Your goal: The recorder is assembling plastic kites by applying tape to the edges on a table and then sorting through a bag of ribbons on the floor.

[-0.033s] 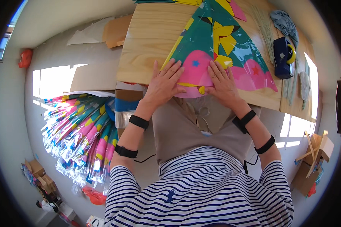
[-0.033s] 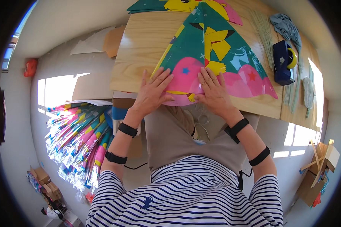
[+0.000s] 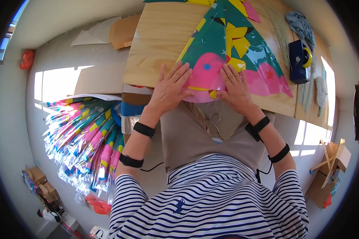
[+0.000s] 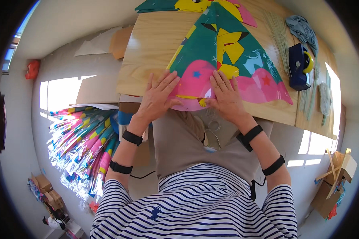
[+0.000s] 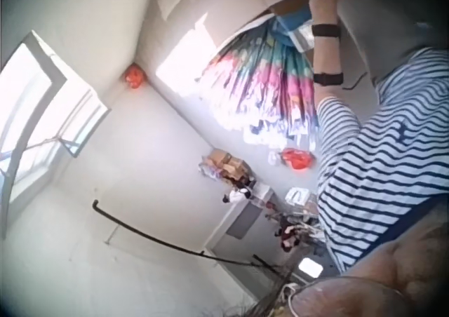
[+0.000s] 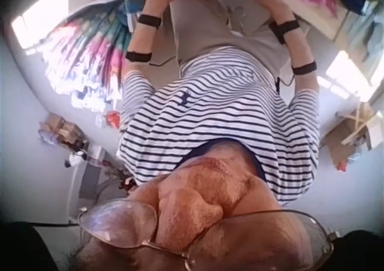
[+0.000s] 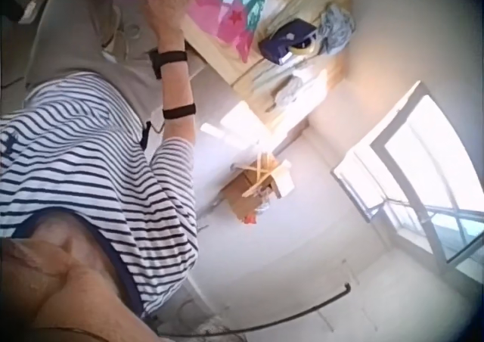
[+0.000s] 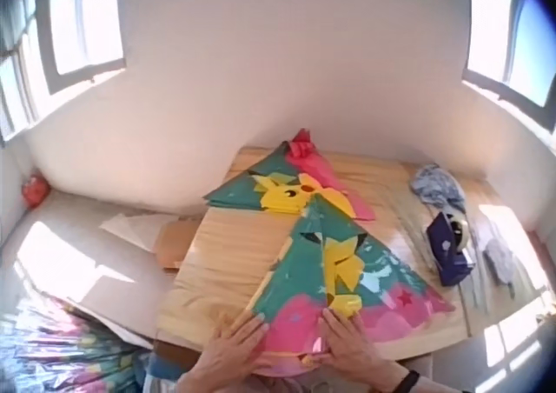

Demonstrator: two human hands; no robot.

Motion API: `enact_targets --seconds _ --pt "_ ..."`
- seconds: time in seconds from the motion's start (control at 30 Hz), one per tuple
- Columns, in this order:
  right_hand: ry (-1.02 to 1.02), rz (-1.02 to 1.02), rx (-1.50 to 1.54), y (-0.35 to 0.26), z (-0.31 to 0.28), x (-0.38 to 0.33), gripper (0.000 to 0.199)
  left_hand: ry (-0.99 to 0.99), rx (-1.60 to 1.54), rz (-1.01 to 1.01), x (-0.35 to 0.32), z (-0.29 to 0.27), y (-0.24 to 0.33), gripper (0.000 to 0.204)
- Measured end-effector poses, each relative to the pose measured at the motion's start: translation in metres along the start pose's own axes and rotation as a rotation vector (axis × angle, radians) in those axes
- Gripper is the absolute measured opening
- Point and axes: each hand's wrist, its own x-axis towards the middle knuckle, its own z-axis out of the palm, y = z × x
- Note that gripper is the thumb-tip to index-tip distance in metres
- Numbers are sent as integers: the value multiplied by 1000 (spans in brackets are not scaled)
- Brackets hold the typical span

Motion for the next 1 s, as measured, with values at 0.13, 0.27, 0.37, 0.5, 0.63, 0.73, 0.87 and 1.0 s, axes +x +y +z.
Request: enact_targets --seconds 0.13,0.27,0.37,0.5,0.63,0.73,0.87,1.0 --pt "4 -27 -9 -5 -10 0 72 330 -45 -340 -66 -19 -45 41" --pt "63 -59 -5 -9 -15 4 65 401 42 -736 -181 -8 -71 25" --pt "119 -75 29 -12 -19 4 56 461 -3 -1027 -255 10 -64 19" --pt "168 -90 47 -17 -31 2 41 384 106 -1098 -315 43 -72 18" --pt "169 -64 35 -25 -48 -4 29 507 -85 -1234 -315 68 -106 19" --pt "191 -40 54 -27 -56 -11 22 540 -201 -1383 -302 77 -141 21" --pt "198 -29 44 -28 -64 -19 17 456 -162 -1447 -302 78 -183 24" --pt "179 1 15 -26 -68 -29 14 332 -115 -1558 -336 69 -214 28"
